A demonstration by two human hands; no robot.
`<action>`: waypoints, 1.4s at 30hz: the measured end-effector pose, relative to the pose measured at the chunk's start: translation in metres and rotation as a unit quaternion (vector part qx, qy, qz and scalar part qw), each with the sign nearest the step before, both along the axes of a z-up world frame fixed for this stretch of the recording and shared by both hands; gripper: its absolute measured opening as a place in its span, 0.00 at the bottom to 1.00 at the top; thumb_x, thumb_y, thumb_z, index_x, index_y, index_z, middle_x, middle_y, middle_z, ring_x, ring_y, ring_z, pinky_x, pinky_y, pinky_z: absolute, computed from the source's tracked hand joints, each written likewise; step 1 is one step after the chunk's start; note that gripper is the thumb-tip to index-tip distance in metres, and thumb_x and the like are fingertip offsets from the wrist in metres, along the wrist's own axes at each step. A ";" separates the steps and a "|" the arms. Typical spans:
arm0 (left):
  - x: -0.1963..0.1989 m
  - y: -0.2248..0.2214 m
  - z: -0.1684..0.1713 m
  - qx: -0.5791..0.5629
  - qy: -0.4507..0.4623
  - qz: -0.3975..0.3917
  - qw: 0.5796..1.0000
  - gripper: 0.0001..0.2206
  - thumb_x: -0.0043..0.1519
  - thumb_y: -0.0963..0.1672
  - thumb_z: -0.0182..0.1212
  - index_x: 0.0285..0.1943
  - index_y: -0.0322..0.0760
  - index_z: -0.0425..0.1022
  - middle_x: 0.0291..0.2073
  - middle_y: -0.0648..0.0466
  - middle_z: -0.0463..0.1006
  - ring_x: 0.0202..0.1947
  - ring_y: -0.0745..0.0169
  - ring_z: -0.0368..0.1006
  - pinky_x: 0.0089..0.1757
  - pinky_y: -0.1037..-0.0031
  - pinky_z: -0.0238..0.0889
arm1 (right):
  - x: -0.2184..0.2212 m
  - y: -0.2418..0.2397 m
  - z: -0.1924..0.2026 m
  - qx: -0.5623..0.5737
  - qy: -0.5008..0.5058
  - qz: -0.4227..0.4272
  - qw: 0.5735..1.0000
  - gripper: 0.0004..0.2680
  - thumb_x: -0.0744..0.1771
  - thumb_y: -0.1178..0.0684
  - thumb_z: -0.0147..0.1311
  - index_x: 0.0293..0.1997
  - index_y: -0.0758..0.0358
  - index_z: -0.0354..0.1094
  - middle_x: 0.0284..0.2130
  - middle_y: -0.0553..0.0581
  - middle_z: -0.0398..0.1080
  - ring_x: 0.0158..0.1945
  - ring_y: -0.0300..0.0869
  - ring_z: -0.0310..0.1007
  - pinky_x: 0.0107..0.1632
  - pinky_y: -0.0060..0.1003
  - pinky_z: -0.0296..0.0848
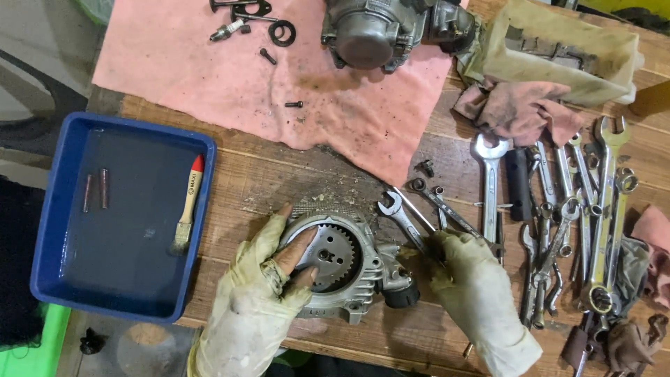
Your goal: The person uses a wrench to loosen and remove a bolt from a disassembled engine casing. They then place a gear onto the crankshaft inside the casing and use a hammer to tap it into position.
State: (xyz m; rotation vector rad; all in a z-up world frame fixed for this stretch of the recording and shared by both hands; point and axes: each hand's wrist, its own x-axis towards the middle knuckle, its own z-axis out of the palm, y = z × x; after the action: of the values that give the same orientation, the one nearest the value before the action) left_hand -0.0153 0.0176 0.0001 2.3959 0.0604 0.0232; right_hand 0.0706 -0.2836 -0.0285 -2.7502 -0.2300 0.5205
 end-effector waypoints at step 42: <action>0.009 -0.007 0.008 -0.068 -0.022 0.024 0.997 0.23 0.61 0.42 0.60 0.67 0.46 0.75 0.75 0.53 0.61 0.65 0.52 0.67 0.62 0.63 0.56 | -0.003 0.017 0.064 0.620 0.621 -0.196 0.438 0.18 0.67 0.52 0.50 0.59 0.79 0.65 0.27 0.65 0.69 0.22 0.47 0.67 0.19 0.40 0.63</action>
State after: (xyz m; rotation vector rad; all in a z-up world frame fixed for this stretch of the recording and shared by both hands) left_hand -0.0068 0.0104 0.0076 2.2558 0.0966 0.0908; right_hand 0.0677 -0.2668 0.0357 -0.4843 0.3140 1.3012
